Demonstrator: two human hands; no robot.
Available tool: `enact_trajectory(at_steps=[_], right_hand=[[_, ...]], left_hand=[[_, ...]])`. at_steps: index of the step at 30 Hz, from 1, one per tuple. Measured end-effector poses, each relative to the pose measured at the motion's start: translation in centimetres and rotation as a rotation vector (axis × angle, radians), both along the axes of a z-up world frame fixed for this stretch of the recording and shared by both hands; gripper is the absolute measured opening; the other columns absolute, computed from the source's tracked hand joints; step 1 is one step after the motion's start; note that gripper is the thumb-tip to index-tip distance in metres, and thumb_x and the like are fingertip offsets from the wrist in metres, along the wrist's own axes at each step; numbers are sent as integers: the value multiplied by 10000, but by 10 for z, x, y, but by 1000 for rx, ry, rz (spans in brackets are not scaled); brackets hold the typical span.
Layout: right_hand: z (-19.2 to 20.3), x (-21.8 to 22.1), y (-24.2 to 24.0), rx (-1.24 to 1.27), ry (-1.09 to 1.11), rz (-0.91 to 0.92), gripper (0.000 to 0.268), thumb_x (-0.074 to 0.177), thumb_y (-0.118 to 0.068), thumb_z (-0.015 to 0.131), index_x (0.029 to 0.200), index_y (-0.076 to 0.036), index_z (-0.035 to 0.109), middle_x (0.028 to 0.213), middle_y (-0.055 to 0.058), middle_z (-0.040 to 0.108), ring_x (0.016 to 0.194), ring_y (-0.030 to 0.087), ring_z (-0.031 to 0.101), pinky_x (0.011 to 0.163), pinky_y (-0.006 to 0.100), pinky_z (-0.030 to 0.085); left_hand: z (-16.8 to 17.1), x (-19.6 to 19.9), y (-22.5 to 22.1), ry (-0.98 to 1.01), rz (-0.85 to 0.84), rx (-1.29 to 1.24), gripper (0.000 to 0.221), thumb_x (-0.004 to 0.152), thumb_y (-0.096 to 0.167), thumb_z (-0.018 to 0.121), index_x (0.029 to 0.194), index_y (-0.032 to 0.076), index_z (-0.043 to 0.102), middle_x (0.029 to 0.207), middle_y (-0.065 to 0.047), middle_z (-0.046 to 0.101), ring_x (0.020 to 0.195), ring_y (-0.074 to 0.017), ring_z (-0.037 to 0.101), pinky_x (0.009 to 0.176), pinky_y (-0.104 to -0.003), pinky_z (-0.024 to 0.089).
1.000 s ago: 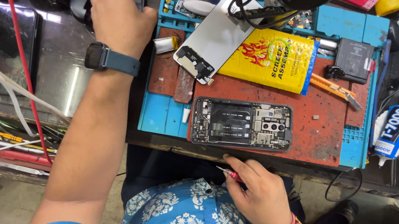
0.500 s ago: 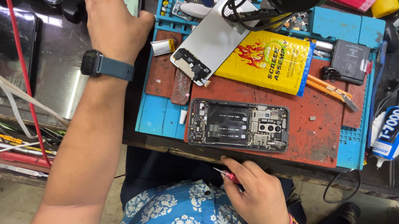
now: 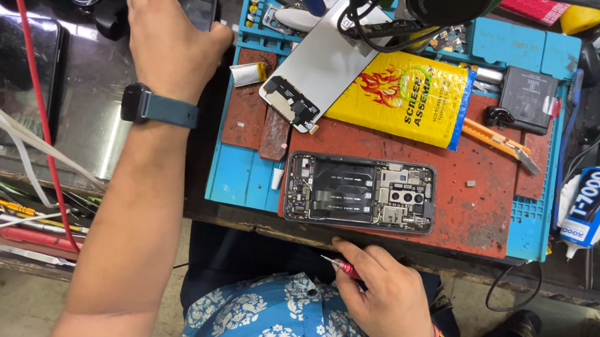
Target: The person unscrews several small components from the internal chassis of a mobile phone using a small screwdriver, while another person assists by holding parts or tools near the workspace.
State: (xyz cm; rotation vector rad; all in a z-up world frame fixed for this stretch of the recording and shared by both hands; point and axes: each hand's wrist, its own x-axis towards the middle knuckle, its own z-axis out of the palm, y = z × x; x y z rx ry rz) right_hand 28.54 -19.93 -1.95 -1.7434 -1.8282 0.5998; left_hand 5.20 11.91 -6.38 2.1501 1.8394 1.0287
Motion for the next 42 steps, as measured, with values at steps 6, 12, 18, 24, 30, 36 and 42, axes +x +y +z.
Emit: enact_trajectory(at_steps=[6, 12, 18, 24, 30, 36, 42], right_hand=[[-1, 1, -1, 3, 1, 1, 335, 792, -121, 749, 1125, -97, 729, 707, 75, 590, 533, 256, 626, 484, 361, 508], [-2, 1, 0, 11, -6, 15, 341, 793, -125, 750, 1132, -101, 729, 702, 74, 589, 537, 260, 623, 486, 364, 509], [-1, 2, 1, -9, 4, 9, 332, 799, -132, 752, 1130, -105, 735, 697, 70, 590, 532, 252, 625, 485, 361, 512], [1, 1, 2, -3, -2, 15, 346, 787, -126, 752, 1132, -99, 733, 697, 70, 589, 536, 252, 623, 486, 359, 511], [3, 0, 2, -18, 2, 9, 327, 792, -122, 749, 1118, -93, 735, 694, 73, 589, 525, 247, 620, 481, 357, 507], [5, -1, 0, -24, 25, -3, 296, 809, -139, 763, 1098, -79, 736, 704, 75, 603, 541, 243, 629, 491, 351, 507], [5, -4, 1, 3, 6, -4, 296, 816, -127, 756, 1103, -57, 726, 719, 82, 610, 563, 253, 637, 508, 356, 512]], left_hand=[[-1, -4, -1, -17, -20, 9, 1129, 803, 239, 957, 1546, -165, 210, 1596, -418, 251, 1444, -550, 389, 1210, -466, 403], [1, -7, -3, 0, -26, -10, 1149, 806, 284, 978, 1547, -160, 221, 1599, -412, 258, 1444, -544, 395, 1206, -470, 398], [0, -5, -4, 14, -21, -9, 1127, 831, 296, 968, 1547, -165, 230, 1596, -409, 266, 1450, -543, 392, 1202, -469, 400], [1, 4, -1, -30, -1, -25, 1076, 814, 230, 912, 1532, -174, 219, 1597, -410, 265, 1408, -532, 430, 1184, -469, 414], [-7, -2, 0, 4, -49, 63, 1060, 830, 201, 906, 1556, -160, 224, 1607, -383, 288, 1482, -532, 378, 1248, -467, 360], [3, -6, -14, -51, -128, 126, 812, 1007, 112, 794, 1599, -108, 283, 1636, -332, 371, 1544, -479, 373, 1310, -449, 330], [36, -3, -54, -118, -230, 148, 579, 1083, 79, 739, 1545, -57, 417, 1646, -273, 425, 1556, -432, 410, 1307, -442, 369]])
